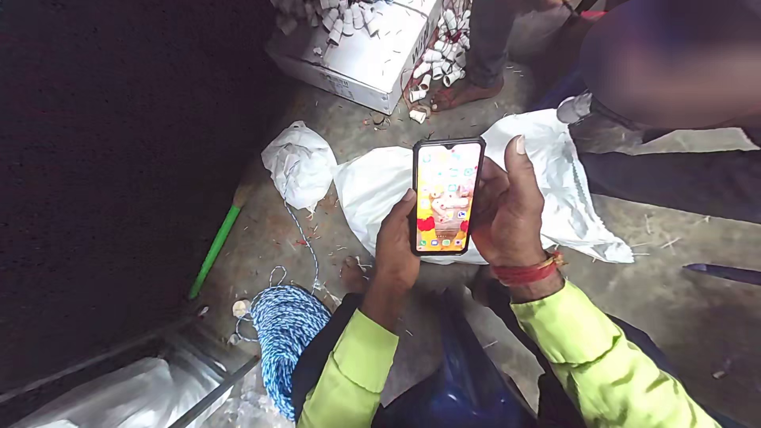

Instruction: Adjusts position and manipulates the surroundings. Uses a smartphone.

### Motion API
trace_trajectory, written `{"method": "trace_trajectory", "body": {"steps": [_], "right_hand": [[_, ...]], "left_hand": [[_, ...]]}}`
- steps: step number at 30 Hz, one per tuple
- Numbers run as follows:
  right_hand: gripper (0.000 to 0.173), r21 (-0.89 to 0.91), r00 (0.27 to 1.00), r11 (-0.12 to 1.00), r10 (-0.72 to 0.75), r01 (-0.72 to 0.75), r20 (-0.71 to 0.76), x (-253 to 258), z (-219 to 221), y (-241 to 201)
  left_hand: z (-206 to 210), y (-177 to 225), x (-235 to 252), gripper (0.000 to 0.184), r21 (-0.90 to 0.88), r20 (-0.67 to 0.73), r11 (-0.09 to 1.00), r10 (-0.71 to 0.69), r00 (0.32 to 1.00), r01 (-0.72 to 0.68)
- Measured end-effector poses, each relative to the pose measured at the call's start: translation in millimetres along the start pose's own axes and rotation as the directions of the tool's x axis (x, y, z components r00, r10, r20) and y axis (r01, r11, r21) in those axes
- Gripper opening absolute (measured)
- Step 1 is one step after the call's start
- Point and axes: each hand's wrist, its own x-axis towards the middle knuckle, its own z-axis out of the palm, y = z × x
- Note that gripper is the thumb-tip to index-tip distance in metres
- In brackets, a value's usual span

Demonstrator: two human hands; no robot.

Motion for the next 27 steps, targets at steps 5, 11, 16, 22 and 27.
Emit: {"method": "trace_trajectory", "body": {"steps": [5,11,16,22,27], "right_hand": [[0.066,-0.006,1.0,1.0,0.024,-0.024,-0.01,0.2,1.3,-0.7],[0.064,0.011,1.0,1.0,0.022,-0.022,-0.013,1.9,2.3,-0.3],[0.062,0.026,1.0,1.0,0.012,-0.012,0.019,1.8,1.3,0.4],[0.058,0.039,0.999,0.999,0.01,-0.012,0.03,2.1,-0.4,1.4],[0.054,0.055,0.999,0.998,0.007,-0.009,0.031,2.5,-0.9,2.2]], "left_hand": [[2.5,0.9,-0.5,0.038,0.011,-0.07,1.0,0.003,0.998,-0.003],[3.3,0.5,-0.7,0.035,0.008,-0.109,1.0,0.01,0.994,-0.009],[3.8,1.5,-1.1,0.036,0.009,-0.112,1.0,0.005,0.994,-0.004],[3.4,0.8,0.0,0.036,0.01,-0.134,1.0,-0.005,0.991,0.006],[3.2,1.0,-0.7,0.037,0.013,-0.124,1.0,-0.004,0.992,0.005]]}}
